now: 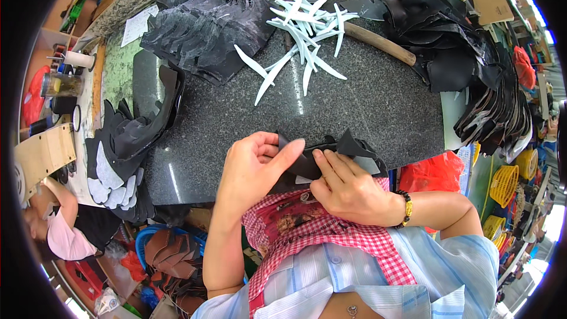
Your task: The person places reinforcement strips and lining pieces onto leather shoe upper components, then folds and presses the edges over them by hand.
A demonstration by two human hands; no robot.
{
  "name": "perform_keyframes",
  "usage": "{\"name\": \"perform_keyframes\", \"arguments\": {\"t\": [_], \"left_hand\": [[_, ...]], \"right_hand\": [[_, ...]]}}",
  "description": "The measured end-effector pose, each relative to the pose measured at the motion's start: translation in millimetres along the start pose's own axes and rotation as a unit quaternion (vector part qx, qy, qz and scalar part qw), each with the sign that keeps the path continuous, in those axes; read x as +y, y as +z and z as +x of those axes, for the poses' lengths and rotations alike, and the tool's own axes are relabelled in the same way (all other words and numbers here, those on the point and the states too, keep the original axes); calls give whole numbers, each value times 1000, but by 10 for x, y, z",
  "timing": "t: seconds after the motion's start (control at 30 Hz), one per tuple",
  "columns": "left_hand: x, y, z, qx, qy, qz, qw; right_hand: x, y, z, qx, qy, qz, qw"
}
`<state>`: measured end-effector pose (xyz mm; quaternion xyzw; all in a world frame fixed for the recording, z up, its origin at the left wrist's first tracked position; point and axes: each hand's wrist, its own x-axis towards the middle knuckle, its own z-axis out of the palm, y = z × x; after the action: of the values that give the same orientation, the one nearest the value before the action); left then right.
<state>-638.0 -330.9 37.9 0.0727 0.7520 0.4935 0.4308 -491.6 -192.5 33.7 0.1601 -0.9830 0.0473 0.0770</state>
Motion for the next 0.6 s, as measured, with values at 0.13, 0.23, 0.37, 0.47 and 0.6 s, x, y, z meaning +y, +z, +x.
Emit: {"name": "perform_keyframes", "arguments": {"t": [0.13,0.23,0.37,0.47,0.6], "left_hand": [[-23,187,-73,70,114,105,986],[-189,112,-114,7,183,17,983],[168,154,-79,38,113,149,982],[131,207,1,90,84,314,941],[-10,217,26,125,172,258,943]], "right_hand": [[24,-3,2,-2,-9,-41,999],[21,-35,18,-9,-7,-42,999],[23,-10,2,-3,-5,-32,999],[34,-15,-18,0,-8,-17,1000],[47,-16,-10,2,-4,15,1000]]}}
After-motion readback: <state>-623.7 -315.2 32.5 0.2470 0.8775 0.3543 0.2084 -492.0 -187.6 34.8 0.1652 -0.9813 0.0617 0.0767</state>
